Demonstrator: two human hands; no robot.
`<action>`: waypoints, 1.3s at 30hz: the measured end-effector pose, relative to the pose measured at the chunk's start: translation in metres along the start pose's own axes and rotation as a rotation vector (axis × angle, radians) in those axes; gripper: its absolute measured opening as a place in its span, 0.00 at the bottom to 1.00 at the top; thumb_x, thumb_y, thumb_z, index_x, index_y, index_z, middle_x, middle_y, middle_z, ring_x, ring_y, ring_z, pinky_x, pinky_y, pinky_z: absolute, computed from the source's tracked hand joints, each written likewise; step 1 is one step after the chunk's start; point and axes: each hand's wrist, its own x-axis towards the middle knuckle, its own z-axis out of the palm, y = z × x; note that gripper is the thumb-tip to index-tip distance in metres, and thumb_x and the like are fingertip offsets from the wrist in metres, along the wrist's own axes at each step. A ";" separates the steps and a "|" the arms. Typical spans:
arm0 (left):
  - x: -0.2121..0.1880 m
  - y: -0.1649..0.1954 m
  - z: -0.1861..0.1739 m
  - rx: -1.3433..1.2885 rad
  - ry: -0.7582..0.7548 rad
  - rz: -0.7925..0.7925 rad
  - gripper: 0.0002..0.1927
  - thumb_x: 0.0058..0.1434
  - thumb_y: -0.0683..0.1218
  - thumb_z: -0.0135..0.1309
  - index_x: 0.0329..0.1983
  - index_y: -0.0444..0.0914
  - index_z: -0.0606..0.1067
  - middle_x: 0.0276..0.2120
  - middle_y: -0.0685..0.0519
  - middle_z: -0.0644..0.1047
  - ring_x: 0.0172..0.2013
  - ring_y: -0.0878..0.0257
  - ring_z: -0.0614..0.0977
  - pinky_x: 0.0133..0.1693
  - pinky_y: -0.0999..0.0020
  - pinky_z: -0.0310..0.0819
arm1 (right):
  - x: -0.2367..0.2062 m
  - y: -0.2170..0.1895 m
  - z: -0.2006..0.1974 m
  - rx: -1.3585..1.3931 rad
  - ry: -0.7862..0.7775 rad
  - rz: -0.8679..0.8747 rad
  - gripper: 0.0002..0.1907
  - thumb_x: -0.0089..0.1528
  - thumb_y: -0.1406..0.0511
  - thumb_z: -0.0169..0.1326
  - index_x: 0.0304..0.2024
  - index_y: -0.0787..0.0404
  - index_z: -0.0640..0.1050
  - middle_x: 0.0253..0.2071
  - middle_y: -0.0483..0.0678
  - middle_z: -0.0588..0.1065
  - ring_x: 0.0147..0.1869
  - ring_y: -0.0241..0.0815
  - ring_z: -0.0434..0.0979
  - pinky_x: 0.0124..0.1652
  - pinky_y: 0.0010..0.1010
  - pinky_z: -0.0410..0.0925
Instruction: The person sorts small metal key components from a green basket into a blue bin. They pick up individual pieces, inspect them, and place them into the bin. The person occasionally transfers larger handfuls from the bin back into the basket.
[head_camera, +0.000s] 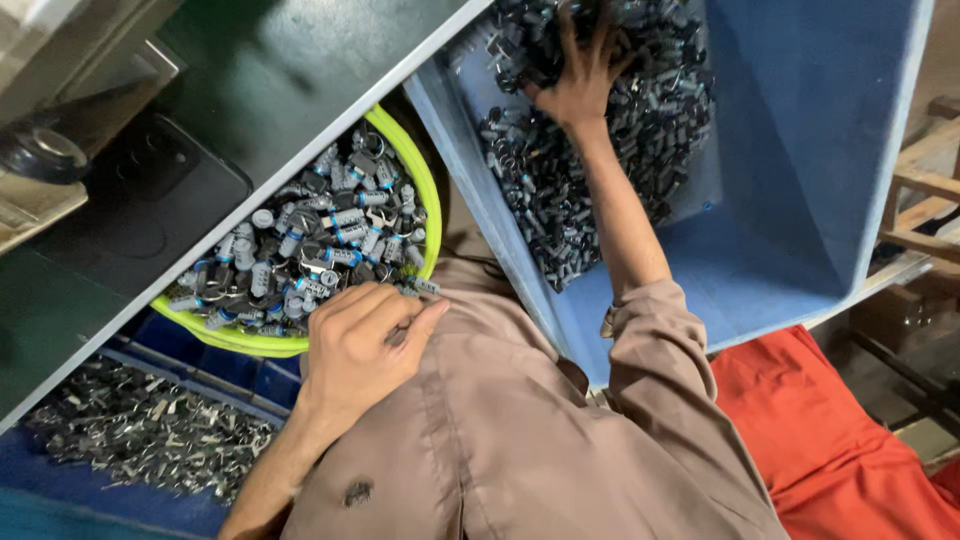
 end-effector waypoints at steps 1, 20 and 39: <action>0.001 -0.001 0.001 -0.012 -0.002 -0.001 0.13 0.56 0.42 0.68 0.24 0.36 0.74 0.22 0.52 0.74 0.24 0.55 0.76 0.29 0.63 0.70 | -0.008 -0.004 0.000 0.015 0.010 -0.029 0.55 0.51 0.41 0.72 0.76 0.42 0.61 0.74 0.70 0.47 0.75 0.76 0.48 0.64 0.82 0.41; -0.038 -0.036 -0.033 0.051 0.209 -0.065 0.12 0.56 0.39 0.68 0.24 0.36 0.75 0.24 0.51 0.77 0.26 0.54 0.78 0.31 0.62 0.71 | -0.054 0.018 -0.029 0.536 -0.334 0.351 0.29 0.45 0.67 0.72 0.50 0.65 0.83 0.45 0.55 0.82 0.47 0.48 0.83 0.51 0.33 0.73; -0.082 -0.072 -0.022 0.290 0.412 -0.008 0.35 0.56 0.49 0.65 0.67 0.39 0.67 0.70 0.39 0.62 0.70 0.40 0.64 0.66 0.40 0.55 | -0.115 -0.235 -0.176 0.918 -0.405 -0.337 0.43 0.50 0.61 0.74 0.64 0.65 0.71 0.70 0.69 0.58 0.74 0.66 0.60 0.69 0.48 0.60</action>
